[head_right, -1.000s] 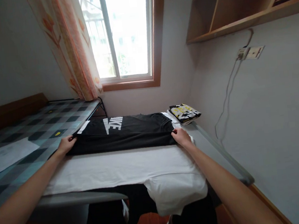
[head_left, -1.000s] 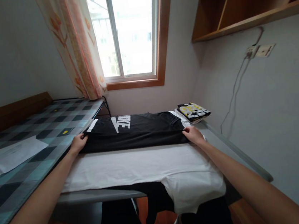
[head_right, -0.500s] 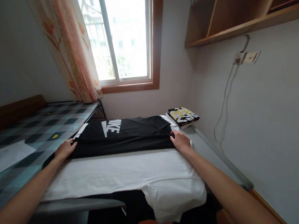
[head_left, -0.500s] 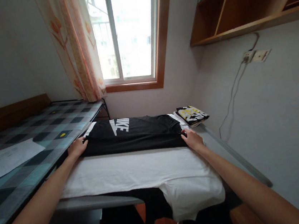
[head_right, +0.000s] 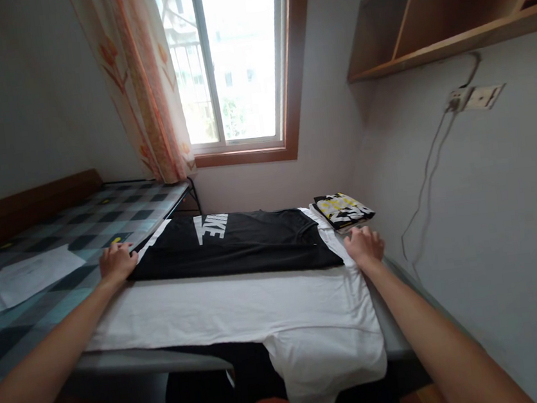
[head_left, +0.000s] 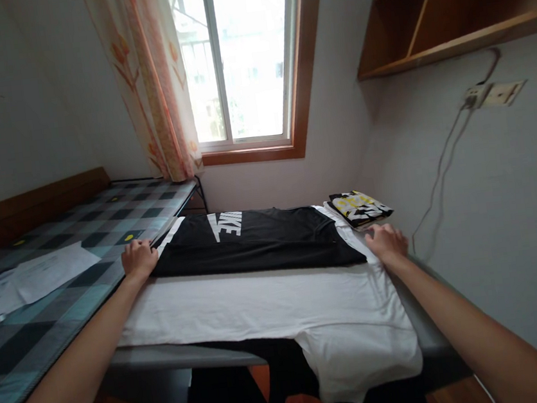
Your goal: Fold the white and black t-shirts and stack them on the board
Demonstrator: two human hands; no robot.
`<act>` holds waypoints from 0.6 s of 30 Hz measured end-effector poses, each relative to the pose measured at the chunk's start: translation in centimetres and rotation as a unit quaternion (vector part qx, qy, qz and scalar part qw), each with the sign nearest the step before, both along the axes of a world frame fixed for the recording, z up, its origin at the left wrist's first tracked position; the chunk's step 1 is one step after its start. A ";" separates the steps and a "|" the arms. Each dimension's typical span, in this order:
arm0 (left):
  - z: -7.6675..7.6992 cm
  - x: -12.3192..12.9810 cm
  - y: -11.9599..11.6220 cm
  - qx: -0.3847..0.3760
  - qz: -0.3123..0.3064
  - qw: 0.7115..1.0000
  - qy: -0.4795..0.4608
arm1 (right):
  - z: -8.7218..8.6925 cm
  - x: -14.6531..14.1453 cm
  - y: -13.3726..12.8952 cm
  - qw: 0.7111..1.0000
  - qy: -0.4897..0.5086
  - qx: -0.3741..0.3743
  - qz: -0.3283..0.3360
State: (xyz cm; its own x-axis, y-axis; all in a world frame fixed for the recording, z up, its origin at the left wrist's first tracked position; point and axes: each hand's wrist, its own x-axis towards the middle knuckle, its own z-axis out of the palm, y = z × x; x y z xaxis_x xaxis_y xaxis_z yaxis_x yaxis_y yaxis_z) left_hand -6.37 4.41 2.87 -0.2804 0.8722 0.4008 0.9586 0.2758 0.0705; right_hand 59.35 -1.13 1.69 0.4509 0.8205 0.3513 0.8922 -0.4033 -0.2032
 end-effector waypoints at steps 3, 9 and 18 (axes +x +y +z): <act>0.1 -1.3 0.1 -0.074 0.048 0.994 -0.067 | -0.5 1.7 -0.4 0.998 -0.012 -0.004 -0.057; -1.1 -2.9 0.3 -0.118 0.037 0.985 -0.119 | -1.0 2.4 -0.2 0.996 0.012 -0.034 -0.085; -2.1 -4.0 0.0 -0.121 0.072 0.976 -0.164 | -1.6 3.5 -1.2 0.995 0.053 -0.023 -0.078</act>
State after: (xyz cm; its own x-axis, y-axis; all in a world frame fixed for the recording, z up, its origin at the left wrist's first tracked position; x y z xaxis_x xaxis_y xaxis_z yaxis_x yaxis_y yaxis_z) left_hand -10.38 4.42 0.76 -0.4862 0.8721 0.0554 0.8451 0.4532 0.2836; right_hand 62.82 -2.28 0.11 0.6067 0.7515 0.2590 0.7925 -0.5462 -0.2715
